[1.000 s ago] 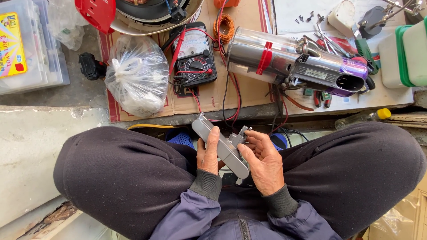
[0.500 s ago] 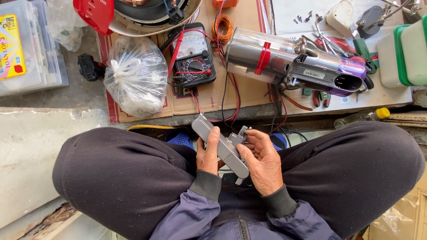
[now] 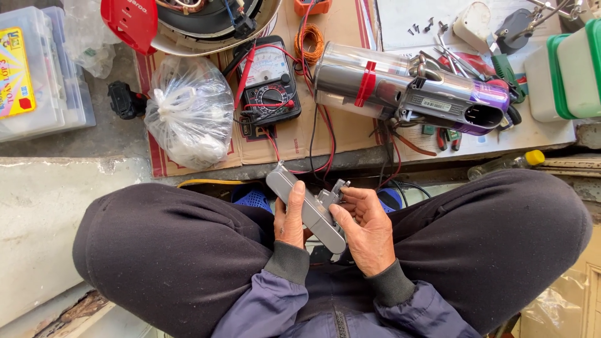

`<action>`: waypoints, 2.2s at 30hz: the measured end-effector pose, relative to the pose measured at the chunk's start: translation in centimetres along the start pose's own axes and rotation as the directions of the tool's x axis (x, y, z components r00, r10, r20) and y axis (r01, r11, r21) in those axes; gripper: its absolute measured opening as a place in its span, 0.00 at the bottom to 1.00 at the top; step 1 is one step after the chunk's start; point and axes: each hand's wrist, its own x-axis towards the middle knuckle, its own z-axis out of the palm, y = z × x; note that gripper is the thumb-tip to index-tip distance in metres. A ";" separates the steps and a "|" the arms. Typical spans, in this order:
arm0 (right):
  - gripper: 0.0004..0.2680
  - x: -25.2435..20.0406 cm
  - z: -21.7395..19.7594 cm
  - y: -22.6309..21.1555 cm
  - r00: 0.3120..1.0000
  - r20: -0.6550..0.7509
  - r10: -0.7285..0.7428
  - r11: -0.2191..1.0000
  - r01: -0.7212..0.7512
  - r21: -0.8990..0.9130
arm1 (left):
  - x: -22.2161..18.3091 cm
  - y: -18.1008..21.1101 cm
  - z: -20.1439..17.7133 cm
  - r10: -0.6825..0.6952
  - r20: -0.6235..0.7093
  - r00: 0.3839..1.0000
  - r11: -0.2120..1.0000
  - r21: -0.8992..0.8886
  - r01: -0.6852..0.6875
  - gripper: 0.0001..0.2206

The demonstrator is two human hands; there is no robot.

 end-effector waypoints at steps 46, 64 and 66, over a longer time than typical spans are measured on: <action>0.15 -2.3 -2.6 -2.9 0.975 -0.074 -0.211 0.976 0.213 0.034 | -0.3 0.2 2.8 -0.072 0.461 0.884 0.908 -0.336 0.249 0.43; 0.16 -2.3 -2.8 -1.3 0.990 -0.030 -0.138 0.986 0.141 0.090 | -1.9 1.8 3.7 -0.146 -0.018 0.989 0.979 0.144 0.147 0.48; 0.16 -2.2 -2.9 -1.0 0.992 -0.024 -0.121 0.989 0.122 0.087 | -1.6 1.6 3.5 -0.134 -0.030 0.991 0.982 0.134 0.137 0.47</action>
